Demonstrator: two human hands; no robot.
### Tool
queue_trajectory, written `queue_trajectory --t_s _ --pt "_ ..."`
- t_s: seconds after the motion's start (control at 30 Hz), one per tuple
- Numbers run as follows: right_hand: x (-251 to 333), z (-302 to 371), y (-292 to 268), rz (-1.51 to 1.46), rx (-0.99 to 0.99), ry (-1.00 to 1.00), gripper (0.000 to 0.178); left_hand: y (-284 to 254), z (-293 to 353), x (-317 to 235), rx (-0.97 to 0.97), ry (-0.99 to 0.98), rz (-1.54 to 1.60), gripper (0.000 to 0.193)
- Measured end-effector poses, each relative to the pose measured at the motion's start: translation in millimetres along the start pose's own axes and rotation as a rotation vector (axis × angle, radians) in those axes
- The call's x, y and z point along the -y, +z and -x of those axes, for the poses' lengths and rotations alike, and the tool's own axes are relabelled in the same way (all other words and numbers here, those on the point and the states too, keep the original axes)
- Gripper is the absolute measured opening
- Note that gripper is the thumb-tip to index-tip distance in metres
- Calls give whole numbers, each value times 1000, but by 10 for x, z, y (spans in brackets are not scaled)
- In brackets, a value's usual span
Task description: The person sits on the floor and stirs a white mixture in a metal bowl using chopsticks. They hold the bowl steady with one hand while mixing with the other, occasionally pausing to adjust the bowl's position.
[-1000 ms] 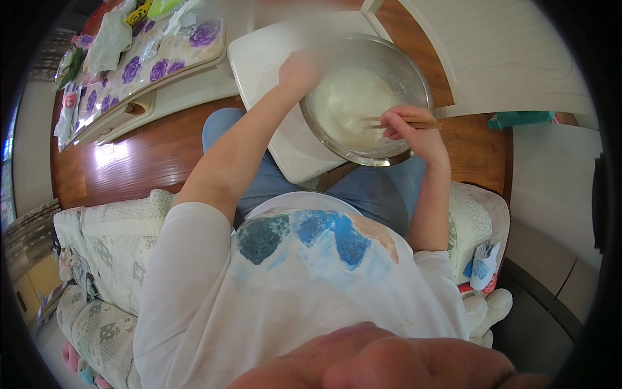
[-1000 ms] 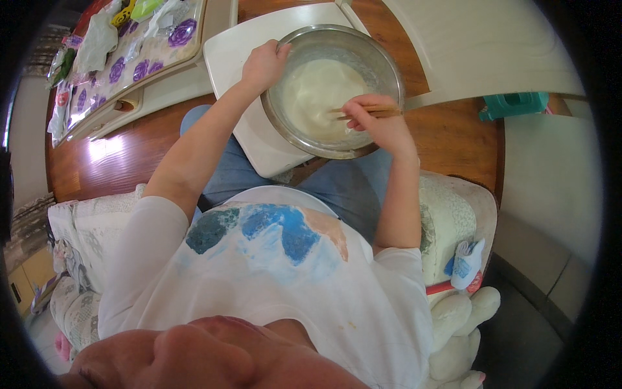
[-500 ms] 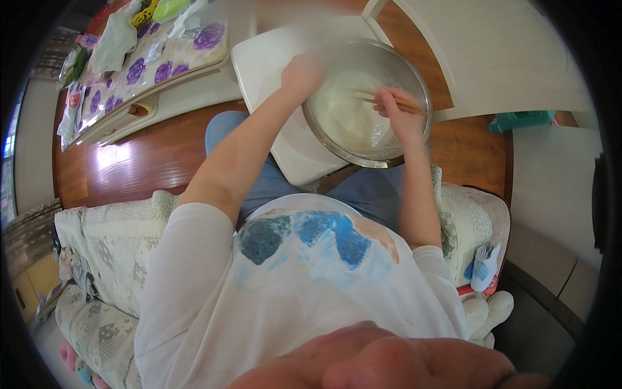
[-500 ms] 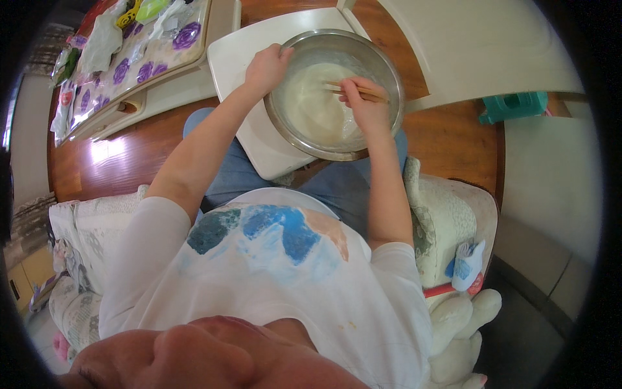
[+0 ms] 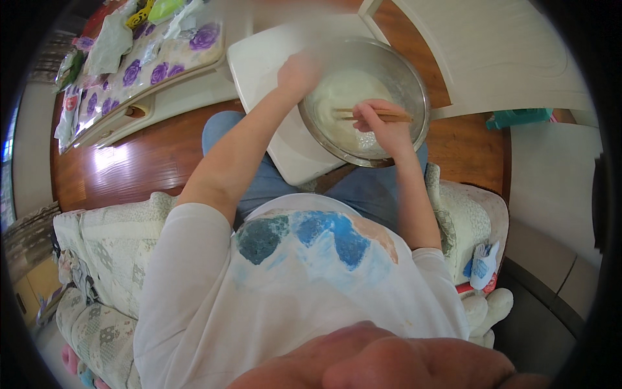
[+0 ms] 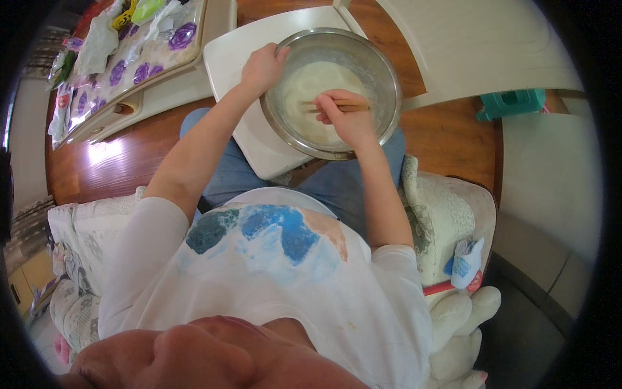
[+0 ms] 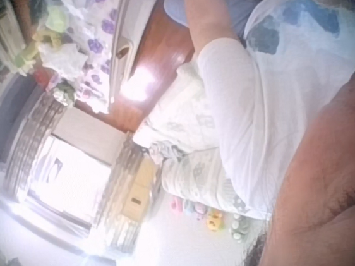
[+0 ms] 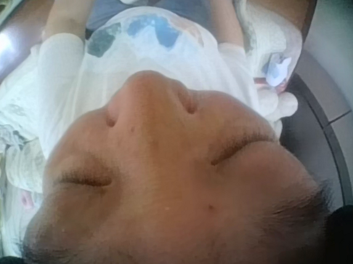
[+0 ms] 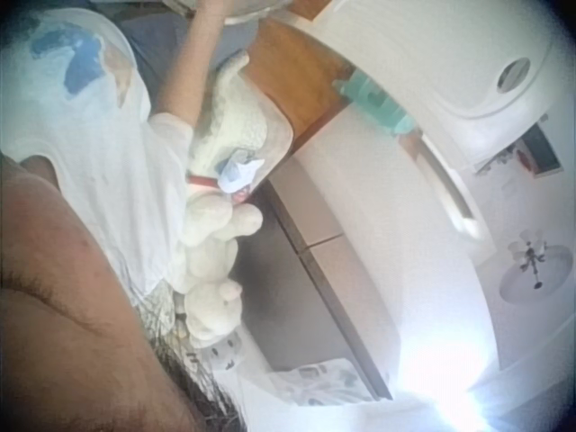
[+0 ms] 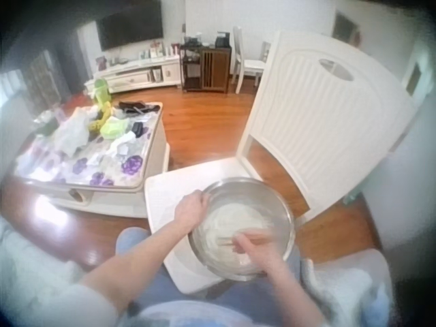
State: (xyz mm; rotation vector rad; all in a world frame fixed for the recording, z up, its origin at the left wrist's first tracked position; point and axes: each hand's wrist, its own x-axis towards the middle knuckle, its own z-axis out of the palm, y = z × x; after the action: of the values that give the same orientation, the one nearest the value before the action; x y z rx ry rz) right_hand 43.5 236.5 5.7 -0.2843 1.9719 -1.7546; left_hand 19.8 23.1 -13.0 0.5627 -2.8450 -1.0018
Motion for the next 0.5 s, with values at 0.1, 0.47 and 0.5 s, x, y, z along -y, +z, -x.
queue_trajectory --t_s 0.1,0.47,0.5 --pt "-71 -156 40 8 -49 -48 18 21 -7 21 -6 -16 6 43" --pt "150 150 -550 162 -70 102 18 38 -22 43 8 -20 7 43" --pt "163 182 -549 161 -14 104 18 33 -21 38 9 -18 9 43"
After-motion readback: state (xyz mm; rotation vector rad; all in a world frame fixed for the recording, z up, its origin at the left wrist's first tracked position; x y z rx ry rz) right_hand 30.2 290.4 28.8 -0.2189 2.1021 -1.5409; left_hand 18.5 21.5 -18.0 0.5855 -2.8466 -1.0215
